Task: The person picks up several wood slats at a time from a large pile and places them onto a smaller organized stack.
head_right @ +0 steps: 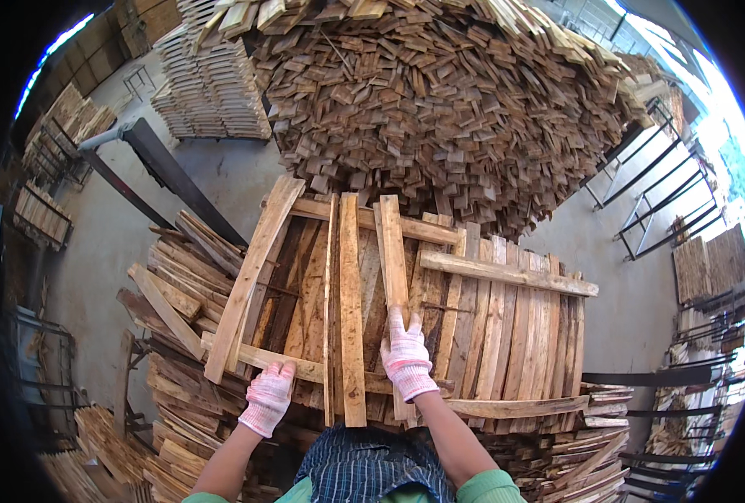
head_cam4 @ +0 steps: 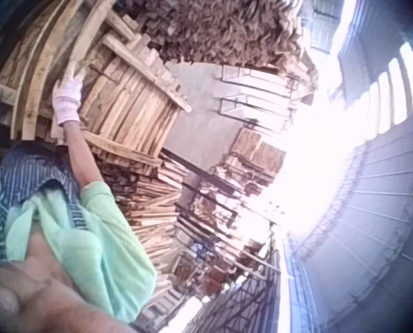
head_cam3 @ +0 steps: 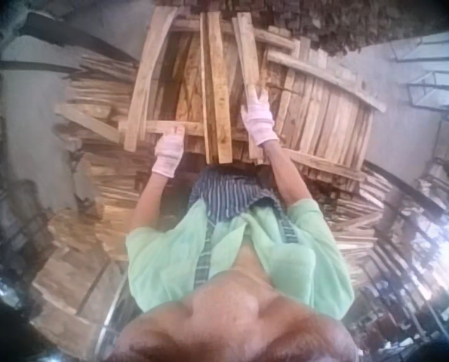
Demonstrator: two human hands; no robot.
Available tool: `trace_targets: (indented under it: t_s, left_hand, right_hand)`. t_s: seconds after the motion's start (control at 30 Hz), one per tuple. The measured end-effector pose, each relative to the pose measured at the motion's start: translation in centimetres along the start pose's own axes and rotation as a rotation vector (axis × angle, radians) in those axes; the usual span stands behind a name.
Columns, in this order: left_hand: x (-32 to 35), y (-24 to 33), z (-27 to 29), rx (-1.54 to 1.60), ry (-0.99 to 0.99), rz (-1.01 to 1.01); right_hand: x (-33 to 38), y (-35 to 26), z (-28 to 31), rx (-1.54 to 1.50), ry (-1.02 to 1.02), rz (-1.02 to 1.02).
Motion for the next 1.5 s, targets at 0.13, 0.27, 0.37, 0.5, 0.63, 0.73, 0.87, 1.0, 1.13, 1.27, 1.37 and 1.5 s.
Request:
trace_targets:
  t_s: [0.13, 0.27, 0.37, 0.5, 0.63, 0.73, 0.87, 1.0, 1.13, 1.27, 1.37, 1.5]
  left_hand:
    - [-3.2, -3.3, 4.3, 0.651, 0.164, -0.059]
    - [-17.4, -9.4, 18.8, 1.284, 0.291, 0.437]
    - [-25.0, -9.6, 23.0, 1.917, 0.616, 0.510]
    - [-31.9, -0.6, 21.1, 1.146, 0.373, 0.490]
    - [-31.4, 1.8, 12.6, 0.847, 0.089, 0.385]
    - [-23.3, 2.5, 7.8, 0.769, 0.016, 0.455]
    - [-15.2, 3.3, 0.0, 1.008, -0.157, 0.299]
    - [-15.7, 2.6, 3.3, 0.923, -0.067, 0.391]
    - [-15.7, 6.0, 7.6, 0.838, 0.044, 0.313]
    - [-15.9, 10.5, 2.7, 0.182, 0.040, 0.378]
    - [-16.4, 11.7, 3.8, 0.438, -0.063, 0.311]
    - [-15.4, 7.6, 3.0, 0.556, 0.150, 0.217]
  right_hand:
    - [-0.4, 0.1, -0.1, -0.080, 0.023, 0.004]
    - [-0.3, 1.0, 0.6, -0.124, 0.043, -0.022]
    - [-0.4, 0.5, 0.3, -0.104, 0.025, -0.053]
    - [-0.1, -0.4, 0.7, -0.127, 0.010, -0.063]
    - [-0.4, 0.8, -0.4, -0.213, 0.014, -0.037]
    - [-0.6, 1.0, 0.9, -0.211, -0.029, -0.123]
    - [-3.5, 2.0, 0.2, -0.909, 0.019, -0.212]
    - [-5.3, 2.9, 0.9, -0.690, 0.205, -0.232]
    - [-4.9, 3.1, 0.7, -0.623, -0.068, -0.305]
    - [-4.9, 1.0, 0.0, -0.779, -0.170, -0.289]
    - [-5.3, 2.7, -4.7, -1.291, -0.164, -0.296]
    - [-4.8, -2.1, -6.3, -1.416, -0.184, -0.289]
Point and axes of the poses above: each hand's wrist, its own x-axis away from the middle knuckle, its own z-axis out of the back of the hand, y = z × x, the point moved 6 cm from there along -x, towards the middle knuckle, and after that the axes turned 10 degrees about -x, right-handed, at the moved point
